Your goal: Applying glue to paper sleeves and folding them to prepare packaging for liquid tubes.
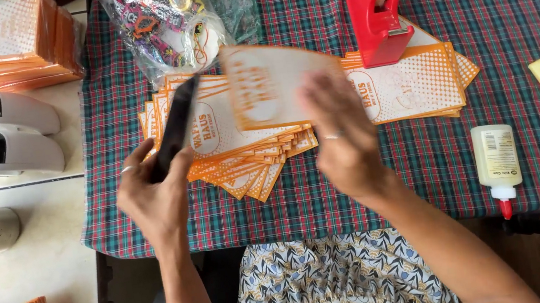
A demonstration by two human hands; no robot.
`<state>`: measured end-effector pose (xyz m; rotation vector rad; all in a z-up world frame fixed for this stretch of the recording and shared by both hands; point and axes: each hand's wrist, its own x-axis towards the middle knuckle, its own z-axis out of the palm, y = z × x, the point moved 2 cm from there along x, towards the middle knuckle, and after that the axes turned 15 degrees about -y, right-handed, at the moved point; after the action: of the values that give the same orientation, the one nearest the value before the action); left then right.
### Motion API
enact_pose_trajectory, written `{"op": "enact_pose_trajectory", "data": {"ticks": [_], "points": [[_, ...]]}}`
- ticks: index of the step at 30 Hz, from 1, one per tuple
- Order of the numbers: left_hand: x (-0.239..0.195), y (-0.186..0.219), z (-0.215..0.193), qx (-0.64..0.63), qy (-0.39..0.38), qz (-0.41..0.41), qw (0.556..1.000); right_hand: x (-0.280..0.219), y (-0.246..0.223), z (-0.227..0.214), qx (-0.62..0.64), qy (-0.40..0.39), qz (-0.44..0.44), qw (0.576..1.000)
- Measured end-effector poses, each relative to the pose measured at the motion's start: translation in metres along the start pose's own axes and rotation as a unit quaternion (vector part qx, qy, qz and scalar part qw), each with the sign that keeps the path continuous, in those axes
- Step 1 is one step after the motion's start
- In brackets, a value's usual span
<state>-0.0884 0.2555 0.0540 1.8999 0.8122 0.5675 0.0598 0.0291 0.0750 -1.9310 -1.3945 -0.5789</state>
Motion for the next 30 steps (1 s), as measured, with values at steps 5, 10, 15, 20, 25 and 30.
{"op": "enact_pose_trajectory", "data": {"ticks": [5, 10, 15, 20, 25, 30], "points": [[-0.012, -0.024, -0.013, 0.016, 0.121, 0.136, 0.983, -0.008, -0.022, 0.084, -0.014, -0.268, 0.037, 0.963], [-0.018, -0.006, 0.013, 0.096, 0.085, 0.188, 0.974, -0.014, -0.009, 0.06, -0.027, -0.226, 0.018, 0.974], [-0.025, 0.002, 0.053, 0.206, 0.018, 0.23, 0.951, -0.051, 0.047, -0.018, -0.116, -0.21, 0.115, 0.964], [-0.038, 0.029, 0.065, 0.301, 0.035, 0.225, 0.926, -0.1, 0.096, -0.053, -0.157, -0.315, 0.202, 0.914], [-0.051, 0.053, 0.078, 0.254, 0.03, 0.276, 0.926, -0.118, 0.112, -0.055, -0.18, -0.245, 0.109, 0.946], [-0.061, 0.054, 0.088, 0.239, 0.015, 0.284, 0.928, -0.12, 0.124, -0.052, -0.185, -0.178, 0.071, 0.964]]}}
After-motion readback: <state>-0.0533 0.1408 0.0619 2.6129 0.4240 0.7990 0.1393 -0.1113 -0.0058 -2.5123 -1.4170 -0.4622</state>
